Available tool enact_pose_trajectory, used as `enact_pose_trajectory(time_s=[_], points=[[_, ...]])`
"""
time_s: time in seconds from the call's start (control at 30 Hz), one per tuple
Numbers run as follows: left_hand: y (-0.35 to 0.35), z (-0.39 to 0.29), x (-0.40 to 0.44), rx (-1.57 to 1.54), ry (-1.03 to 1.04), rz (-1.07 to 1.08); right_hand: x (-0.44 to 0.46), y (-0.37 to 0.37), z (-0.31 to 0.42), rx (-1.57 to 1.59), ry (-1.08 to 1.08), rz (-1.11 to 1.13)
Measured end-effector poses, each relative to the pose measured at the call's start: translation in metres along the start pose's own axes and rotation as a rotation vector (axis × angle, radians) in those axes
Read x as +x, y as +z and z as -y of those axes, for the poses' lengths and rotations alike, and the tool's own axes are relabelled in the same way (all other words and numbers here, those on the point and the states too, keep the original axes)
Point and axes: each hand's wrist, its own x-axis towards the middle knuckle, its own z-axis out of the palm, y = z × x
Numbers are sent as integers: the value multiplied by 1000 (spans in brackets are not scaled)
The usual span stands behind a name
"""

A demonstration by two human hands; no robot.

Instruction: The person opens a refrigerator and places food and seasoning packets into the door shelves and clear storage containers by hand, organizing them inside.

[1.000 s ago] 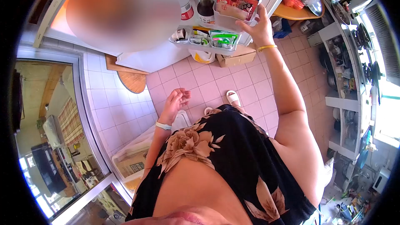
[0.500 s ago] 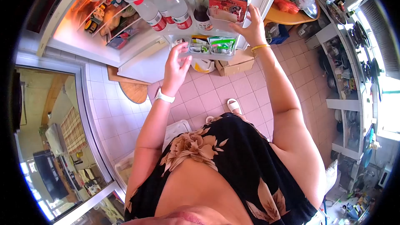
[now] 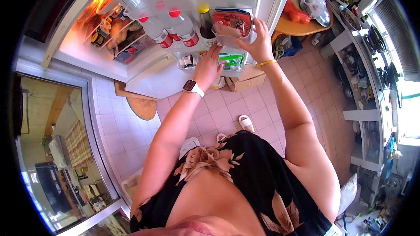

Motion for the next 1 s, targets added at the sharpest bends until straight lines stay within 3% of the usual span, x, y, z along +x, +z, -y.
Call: enact_pose_trajectory(time_s=[0.27,0.43,0.63,0.7,0.83,0.9,1.0], points=[[-2,2,-2,-41,-48,44,-12,3,12,-43,9,-44],[-3,6,-14,-30,-19,29,-21,-33,47,-41,-48,-44],[-3,6,-20,-40,-1,15,-42,-113,63,191,38,247],[-2,7,-20,-25,-2,14,-37,-131,72,476,148,332],[0,7,-23,-14,11,-17,28,-155,125,626,26,137],[-1,6,-22,-23,7,-9,64,-140,121,569,-79,-63],[-5,4,-24,-27,-6,-1,117,-110,113,328,-137,-118]])
